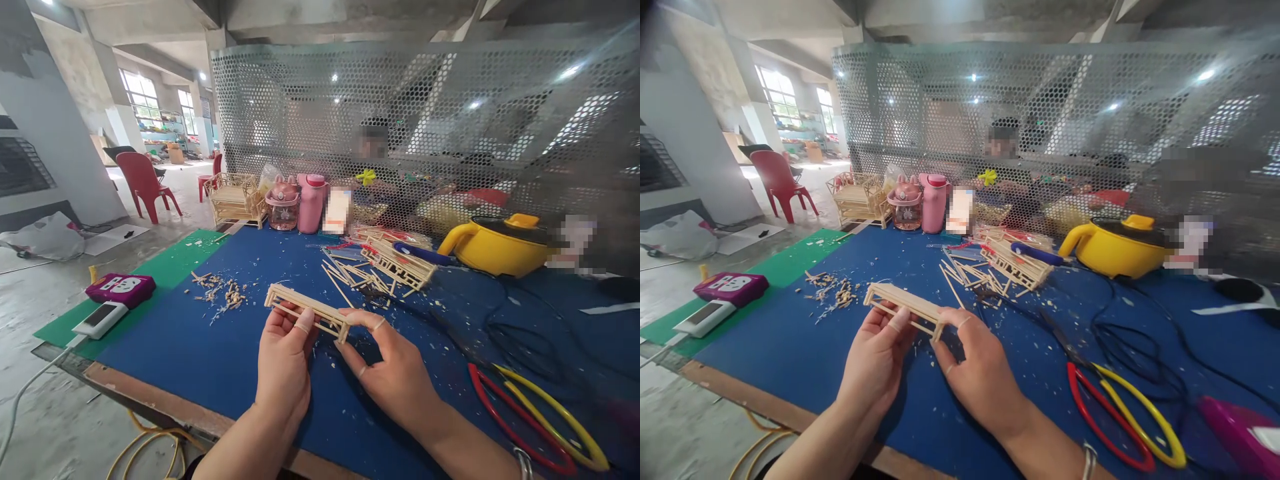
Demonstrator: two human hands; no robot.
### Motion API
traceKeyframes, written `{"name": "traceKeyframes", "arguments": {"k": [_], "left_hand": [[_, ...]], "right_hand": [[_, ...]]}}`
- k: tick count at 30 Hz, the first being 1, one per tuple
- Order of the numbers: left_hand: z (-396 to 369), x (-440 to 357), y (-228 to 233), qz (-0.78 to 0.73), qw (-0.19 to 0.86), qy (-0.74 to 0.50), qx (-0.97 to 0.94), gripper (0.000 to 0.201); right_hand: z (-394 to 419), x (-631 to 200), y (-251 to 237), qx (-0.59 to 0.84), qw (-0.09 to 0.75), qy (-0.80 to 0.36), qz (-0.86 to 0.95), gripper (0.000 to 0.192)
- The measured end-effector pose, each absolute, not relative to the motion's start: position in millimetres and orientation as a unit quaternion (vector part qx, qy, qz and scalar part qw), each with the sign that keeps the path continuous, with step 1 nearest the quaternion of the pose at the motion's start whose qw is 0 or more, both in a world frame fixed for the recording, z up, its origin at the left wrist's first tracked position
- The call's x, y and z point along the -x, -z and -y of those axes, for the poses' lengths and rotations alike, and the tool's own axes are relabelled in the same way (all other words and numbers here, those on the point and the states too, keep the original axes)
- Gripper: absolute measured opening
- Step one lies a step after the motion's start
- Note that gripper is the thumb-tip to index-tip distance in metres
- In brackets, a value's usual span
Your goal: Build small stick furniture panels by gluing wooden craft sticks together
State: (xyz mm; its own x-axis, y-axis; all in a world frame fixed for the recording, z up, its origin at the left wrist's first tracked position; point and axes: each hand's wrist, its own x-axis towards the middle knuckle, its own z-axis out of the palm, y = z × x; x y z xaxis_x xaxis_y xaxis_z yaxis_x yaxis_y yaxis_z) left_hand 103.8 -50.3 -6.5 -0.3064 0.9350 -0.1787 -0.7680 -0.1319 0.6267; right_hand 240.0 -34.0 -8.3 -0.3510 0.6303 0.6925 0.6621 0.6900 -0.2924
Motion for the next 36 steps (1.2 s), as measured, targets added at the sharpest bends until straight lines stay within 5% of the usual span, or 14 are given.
{"name": "traceKeyframes", "arguments": {"k": [28, 36], "left_hand": [[56.3, -105.6, 3.6, -0.326, 0.552, -0.743, -0.192, 0.027], [52.8, -82.9, -14.3, -0.300, 0.607, -0.733, -0.068, 0.032]], "right_hand": [[29.6, -241.3, 11.1, 0.308, 0.413, 0.014, 0.857, 0.029], [30.4, -241.2, 11.4, 0.309, 0.407, 0.021, 0.859, 0.031]]}}
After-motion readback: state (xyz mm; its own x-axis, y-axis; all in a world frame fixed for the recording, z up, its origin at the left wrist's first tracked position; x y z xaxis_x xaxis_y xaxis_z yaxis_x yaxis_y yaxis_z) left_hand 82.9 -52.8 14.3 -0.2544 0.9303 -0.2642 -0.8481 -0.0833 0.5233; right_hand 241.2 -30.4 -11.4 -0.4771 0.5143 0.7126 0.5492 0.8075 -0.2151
